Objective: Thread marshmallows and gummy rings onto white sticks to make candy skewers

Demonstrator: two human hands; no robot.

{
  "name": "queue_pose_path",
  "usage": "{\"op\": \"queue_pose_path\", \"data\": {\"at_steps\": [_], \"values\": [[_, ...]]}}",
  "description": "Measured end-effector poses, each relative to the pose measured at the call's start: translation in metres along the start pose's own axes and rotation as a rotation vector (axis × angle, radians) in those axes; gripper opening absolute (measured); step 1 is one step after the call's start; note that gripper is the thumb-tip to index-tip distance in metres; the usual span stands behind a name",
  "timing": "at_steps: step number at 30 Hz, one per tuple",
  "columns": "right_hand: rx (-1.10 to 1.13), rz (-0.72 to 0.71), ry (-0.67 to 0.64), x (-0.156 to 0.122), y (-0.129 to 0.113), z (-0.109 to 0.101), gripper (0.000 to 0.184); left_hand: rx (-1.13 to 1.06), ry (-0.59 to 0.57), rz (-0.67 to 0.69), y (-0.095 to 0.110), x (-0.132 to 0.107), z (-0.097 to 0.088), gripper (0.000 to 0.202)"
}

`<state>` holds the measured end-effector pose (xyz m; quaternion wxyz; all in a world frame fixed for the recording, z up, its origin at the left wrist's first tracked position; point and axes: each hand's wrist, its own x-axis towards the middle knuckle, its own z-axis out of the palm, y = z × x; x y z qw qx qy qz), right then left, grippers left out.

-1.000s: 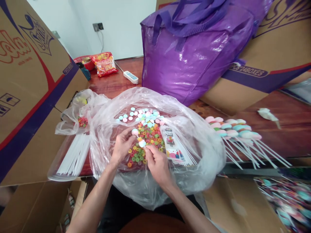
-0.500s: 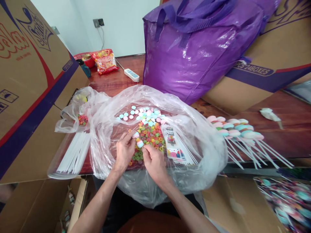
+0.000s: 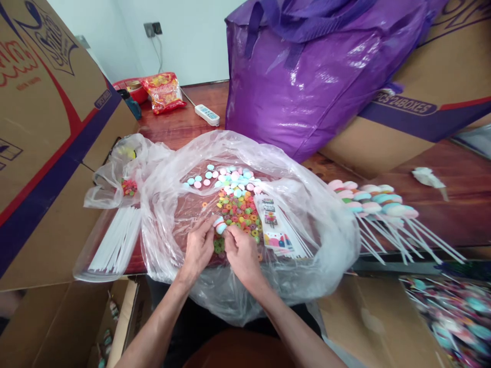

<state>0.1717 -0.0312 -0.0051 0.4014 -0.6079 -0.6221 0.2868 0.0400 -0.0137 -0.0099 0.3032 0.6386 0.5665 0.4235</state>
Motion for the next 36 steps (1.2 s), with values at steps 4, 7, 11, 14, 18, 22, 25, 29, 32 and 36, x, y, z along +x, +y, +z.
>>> {"op": "queue_pose_path", "data": {"at_steps": [4, 7, 11, 14, 18, 22, 25, 29, 32, 36], "values": [[0.015, 0.005, -0.039, 0.006, 0.001, -0.002, 0.025, -0.073, -0.057, -0.091, 0.0, 0.001, 0.0, 0.032], [0.053, 0.033, -0.055, 0.007, 0.004, -0.009, 0.028, -0.135, -0.086, -0.117, 0.002, 0.013, -0.008, 0.035], [0.082, 0.046, -0.03, 0.0, 0.009, -0.022, 0.031, 0.092, 0.063, -0.048, 0.0, 0.046, -0.023, 0.032], [0.079, 0.058, -0.023, -0.009, 0.011, -0.028, 0.032, 0.374, -0.023, 0.014, -0.008, 0.071, -0.027, 0.026], [0.072, 0.064, -0.03, -0.015, 0.012, -0.029, 0.033, 0.479, -0.101, 0.075, -0.02, 0.083, -0.027, 0.02], [0.084, 0.075, -0.031, -0.014, 0.014, -0.028, 0.032, 0.372, -0.049, 0.127, -0.015, 0.078, -0.025, 0.013], [0.078, 0.075, -0.035, -0.014, 0.015, -0.028, 0.032, 0.312, -0.081, 0.221, -0.005, 0.075, -0.018, 0.012], [0.071, 0.068, -0.034, -0.014, 0.014, -0.028, 0.032, 0.403, -0.191, 0.363, 0.0, 0.077, -0.004, 0.016], [0.073, 0.057, -0.029, -0.015, 0.013, -0.028, 0.031, 0.47, -0.217, 0.371, -0.003, 0.077, 0.001, 0.016], [0.079, 0.059, -0.022, -0.014, 0.012, -0.028, 0.031, 0.429, -0.157, 0.289, -0.009, 0.072, 0.001, 0.023]]}}
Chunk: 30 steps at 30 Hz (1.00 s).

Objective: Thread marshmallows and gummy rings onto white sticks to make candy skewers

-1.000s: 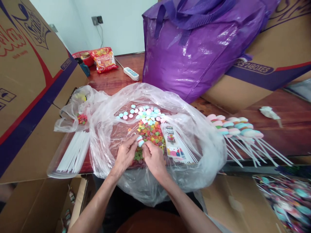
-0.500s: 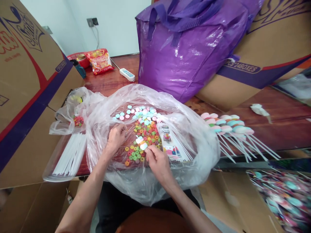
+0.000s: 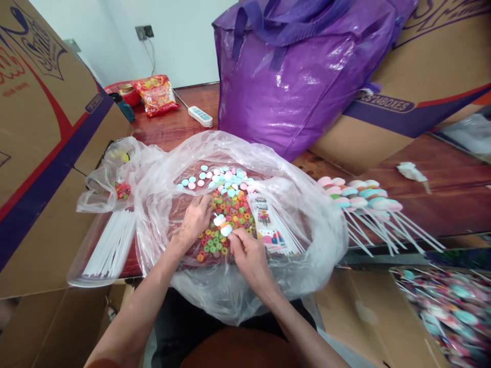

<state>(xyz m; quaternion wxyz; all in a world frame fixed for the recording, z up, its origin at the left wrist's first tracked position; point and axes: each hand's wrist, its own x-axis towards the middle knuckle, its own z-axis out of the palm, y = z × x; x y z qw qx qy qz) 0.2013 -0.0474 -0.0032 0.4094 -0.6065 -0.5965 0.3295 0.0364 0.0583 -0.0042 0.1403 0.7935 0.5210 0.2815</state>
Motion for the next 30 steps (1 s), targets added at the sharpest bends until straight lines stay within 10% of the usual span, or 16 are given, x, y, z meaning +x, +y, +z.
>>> {"op": "queue_pose_path", "data": {"at_steps": [12, 30], "values": [[0.01, -0.072, 0.001, 0.003, -0.001, 0.001, 0.028, -0.961, 0.055, -0.483, 0.014, -0.026, -0.014, 0.028], [-0.13, -0.148, -0.056, 0.005, -0.003, 0.001, 0.029, -1.156, 0.08, -0.536, 0.019, -0.035, -0.022, 0.029]]}}
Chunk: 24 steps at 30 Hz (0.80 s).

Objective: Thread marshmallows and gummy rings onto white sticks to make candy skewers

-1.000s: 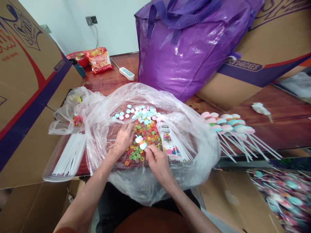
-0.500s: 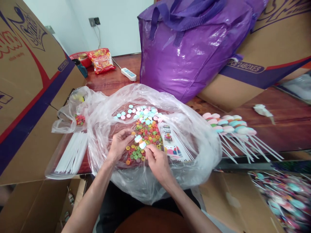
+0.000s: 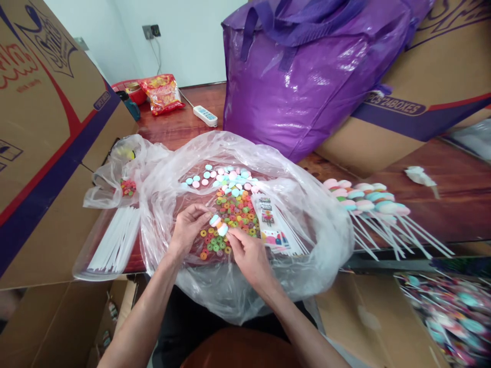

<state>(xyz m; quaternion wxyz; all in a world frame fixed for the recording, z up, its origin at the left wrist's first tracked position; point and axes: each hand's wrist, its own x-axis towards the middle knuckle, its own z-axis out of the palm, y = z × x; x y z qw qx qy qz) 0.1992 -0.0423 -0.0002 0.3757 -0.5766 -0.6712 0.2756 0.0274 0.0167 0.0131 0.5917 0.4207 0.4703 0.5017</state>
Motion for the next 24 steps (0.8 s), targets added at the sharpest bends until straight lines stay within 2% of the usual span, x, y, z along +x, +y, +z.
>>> {"op": "queue_pose_path", "data": {"at_steps": [6, 9, 15, 20, 22, 24], "values": [[-0.034, -0.036, 0.06, -0.005, -0.002, 0.007, 0.031, -0.2, 0.04, -0.147, -0.002, -0.004, 0.003, 0.039], [-0.01, -0.051, 0.08, -0.005, -0.004, 0.01, 0.031, -0.241, 0.023, -0.189, -0.002, -0.007, 0.006, 0.045], [0.021, -0.053, 0.114, -0.003, -0.008, 0.017, 0.033, -0.343, 0.043, -0.262, -0.005, -0.013, 0.016, 0.044], [0.106, 0.043, 0.121, 0.001, -0.007, 0.016, 0.033, -0.25, 0.001, -0.228, -0.001, -0.012, 0.025, 0.045], [0.161, 0.072, 0.125, 0.003, -0.006, 0.013, 0.033, -0.149, -0.013, -0.187, 0.005, -0.003, 0.025, 0.043], [0.198, 0.084, 0.136, 0.005, -0.005, 0.011, 0.033, 0.049, 0.011, -0.073, 0.015, 0.014, 0.021, 0.035]]}}
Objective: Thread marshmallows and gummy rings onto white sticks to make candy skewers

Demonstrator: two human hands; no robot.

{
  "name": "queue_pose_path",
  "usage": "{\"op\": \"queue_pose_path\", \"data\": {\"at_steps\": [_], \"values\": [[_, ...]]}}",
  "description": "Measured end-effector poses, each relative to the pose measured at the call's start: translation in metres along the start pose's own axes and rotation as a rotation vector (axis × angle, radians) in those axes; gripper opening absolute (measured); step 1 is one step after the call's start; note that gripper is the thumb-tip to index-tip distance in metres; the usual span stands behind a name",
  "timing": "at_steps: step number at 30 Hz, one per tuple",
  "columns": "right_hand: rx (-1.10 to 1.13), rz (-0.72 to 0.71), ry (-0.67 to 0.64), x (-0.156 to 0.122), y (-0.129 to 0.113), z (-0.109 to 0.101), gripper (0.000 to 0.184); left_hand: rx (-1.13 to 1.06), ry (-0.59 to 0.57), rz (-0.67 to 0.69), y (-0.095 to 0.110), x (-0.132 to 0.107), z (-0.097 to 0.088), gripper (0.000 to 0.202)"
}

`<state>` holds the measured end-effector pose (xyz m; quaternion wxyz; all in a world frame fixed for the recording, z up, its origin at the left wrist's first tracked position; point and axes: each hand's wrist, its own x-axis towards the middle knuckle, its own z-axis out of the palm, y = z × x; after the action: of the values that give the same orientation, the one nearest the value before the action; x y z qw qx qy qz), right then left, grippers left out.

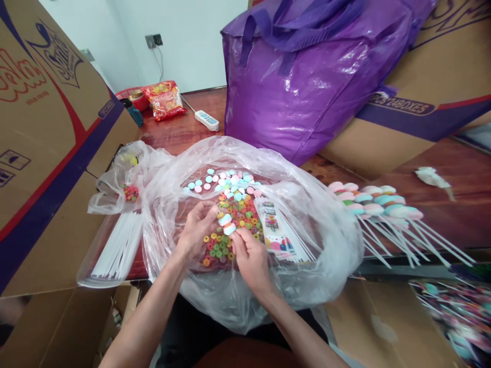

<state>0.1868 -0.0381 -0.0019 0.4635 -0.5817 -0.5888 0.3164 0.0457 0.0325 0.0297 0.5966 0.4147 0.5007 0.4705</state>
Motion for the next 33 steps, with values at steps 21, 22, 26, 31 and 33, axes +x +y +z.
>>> {"op": "queue_pose_path", "data": {"at_steps": [21, 22, 26, 31, 33], "values": [[0.002, -0.031, -0.029, -0.005, 0.001, -0.001, 0.026, 0.831, 0.165, 0.304, 0.017, 0.128, -0.033, 0.019], [-0.003, -0.035, -0.031, -0.005, 0.001, -0.001, 0.025, 0.838, 0.152, 0.275, 0.017, 0.134, -0.03, 0.02], [-0.013, -0.052, -0.026, -0.005, 0.0, -0.002, 0.025, 0.972, 0.123, 0.228, 0.014, 0.15, -0.024, 0.027], [-0.006, -0.074, -0.018, -0.005, 0.002, -0.002, 0.024, 1.082, 0.076, 0.262, 0.019, 0.153, -0.02, 0.027], [-0.001, -0.063, -0.018, -0.005, 0.003, -0.002, 0.024, 1.119, 0.033, 0.285, 0.021, 0.151, -0.018, 0.022]]}}
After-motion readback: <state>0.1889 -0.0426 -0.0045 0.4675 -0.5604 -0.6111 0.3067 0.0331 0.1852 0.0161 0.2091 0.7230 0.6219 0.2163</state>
